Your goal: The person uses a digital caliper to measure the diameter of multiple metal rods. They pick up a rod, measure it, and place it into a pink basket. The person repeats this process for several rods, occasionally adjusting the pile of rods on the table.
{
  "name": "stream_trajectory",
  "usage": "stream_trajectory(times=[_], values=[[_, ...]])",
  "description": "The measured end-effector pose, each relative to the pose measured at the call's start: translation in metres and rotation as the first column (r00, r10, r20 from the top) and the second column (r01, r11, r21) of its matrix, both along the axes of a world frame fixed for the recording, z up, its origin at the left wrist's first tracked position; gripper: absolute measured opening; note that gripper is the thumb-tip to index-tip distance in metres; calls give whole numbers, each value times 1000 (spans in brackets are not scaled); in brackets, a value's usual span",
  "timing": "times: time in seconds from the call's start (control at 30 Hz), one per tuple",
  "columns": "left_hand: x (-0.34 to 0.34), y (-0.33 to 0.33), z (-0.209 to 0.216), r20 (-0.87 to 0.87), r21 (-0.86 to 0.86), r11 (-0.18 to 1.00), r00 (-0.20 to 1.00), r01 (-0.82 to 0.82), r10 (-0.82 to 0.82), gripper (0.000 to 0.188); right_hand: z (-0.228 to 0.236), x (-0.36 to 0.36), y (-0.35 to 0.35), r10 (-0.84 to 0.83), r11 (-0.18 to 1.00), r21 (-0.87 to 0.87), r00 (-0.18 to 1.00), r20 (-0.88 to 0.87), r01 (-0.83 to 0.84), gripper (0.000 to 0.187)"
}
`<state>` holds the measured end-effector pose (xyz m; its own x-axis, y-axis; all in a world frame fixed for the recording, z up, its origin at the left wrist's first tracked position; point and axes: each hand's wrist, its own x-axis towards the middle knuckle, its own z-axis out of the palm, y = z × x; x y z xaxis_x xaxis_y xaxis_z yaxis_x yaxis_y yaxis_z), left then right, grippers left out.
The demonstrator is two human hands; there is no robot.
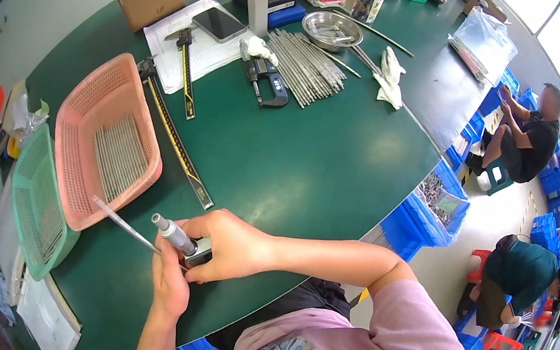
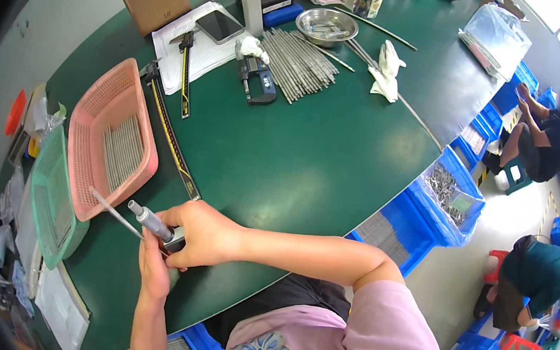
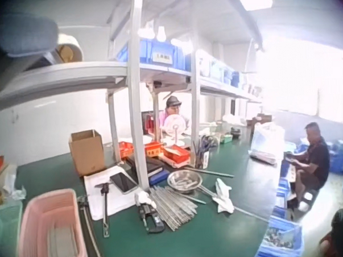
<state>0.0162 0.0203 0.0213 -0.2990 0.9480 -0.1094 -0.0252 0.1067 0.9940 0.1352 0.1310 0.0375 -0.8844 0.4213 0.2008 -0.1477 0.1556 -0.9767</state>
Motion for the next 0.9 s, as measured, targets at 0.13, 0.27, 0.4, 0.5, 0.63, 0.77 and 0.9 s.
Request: stream_trajectory(times=[0.13, 0.27, 0.4, 0.5, 0.63, 0.77, 0.9], values=[[13, 9, 7, 13, 21, 995, 995, -98, 98, 67, 15, 7, 7, 87, 975, -214, 991, 98, -65, 22], [11, 10, 16, -62, 168, 986, 998, 24, -14, 72, 29, 35, 42, 64, 892, -452, 992, 110, -8, 21], [-27, -30, 18, -230, 210, 957, 941, -199, 246, 53, 69, 98, 104, -456, 863, -103, 849, 266, 495, 26], [-55, -73, 6, -194, 228, 855, 839, -465, 508, 40, 73, 158, 186, -780, 625, 379, 554, 291, 682, 25], [-84, -130, -1, -127, 161, 716, 705, -679, 698, 29, 57, 206, 275, -885, 450, 612, 231, 405, 650, 17], [-85, -160, -5, -202, 135, 636, 608, -760, 768, 26, 34, 204, 321, -858, 439, 707, 25, 513, 555, 14], [-71, -171, 5, -195, 115, 586, 560, -802, 805, 23, 35, 189, 332, -891, 342, 796, -98, 444, 500, 17]])
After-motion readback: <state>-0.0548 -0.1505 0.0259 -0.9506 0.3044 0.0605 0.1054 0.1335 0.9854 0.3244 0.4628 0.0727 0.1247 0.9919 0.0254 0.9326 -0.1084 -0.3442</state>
